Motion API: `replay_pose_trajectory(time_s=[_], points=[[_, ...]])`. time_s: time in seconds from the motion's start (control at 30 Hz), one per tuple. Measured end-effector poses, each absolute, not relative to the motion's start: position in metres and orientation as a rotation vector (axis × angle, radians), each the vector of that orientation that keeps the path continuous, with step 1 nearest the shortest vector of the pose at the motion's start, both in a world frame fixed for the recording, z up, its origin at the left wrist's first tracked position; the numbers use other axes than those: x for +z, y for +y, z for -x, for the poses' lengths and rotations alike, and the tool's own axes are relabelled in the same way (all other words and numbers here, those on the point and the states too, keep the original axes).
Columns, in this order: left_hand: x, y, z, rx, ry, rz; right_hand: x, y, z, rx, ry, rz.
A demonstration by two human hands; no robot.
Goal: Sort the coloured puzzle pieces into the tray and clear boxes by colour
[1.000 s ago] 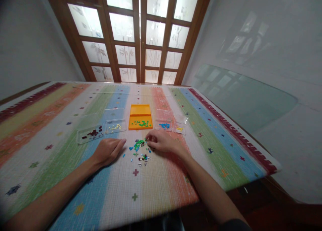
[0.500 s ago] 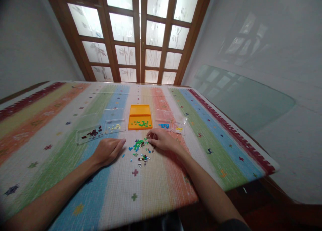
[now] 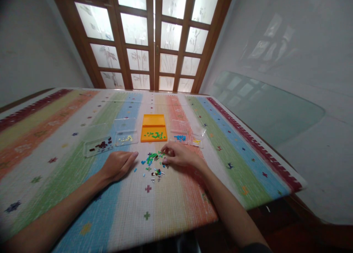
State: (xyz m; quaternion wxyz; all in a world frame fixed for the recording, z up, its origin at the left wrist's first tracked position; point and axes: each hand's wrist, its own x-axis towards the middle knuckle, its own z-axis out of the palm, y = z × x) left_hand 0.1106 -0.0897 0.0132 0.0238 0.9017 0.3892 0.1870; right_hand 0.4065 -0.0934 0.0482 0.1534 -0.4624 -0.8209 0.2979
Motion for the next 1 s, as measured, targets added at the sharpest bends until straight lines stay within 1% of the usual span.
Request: replay_pose_trajectory(time_s=[0.17, 0.33, 0.77, 1.0], points=[[0.013, -0.09, -0.11, 0.581, 1.194, -2.791, 0.049, -0.095, -0.403, 0.787, -2.333, 1.363], [0.014, -0.089, -0.111, 0.583, 1.198, -2.787, 0.05, -0.095, -0.402, 0.819, -2.358, 1.351], [0.014, -0.089, -0.111, 0.595, 1.189, -2.762, 0.042, -0.087, -0.392, 0.723, -2.294, 1.355], [0.014, -0.089, -0.111, 0.605, 1.193, -2.771, 0.037, -0.086, -0.395, 0.723, -2.232, 1.38]])
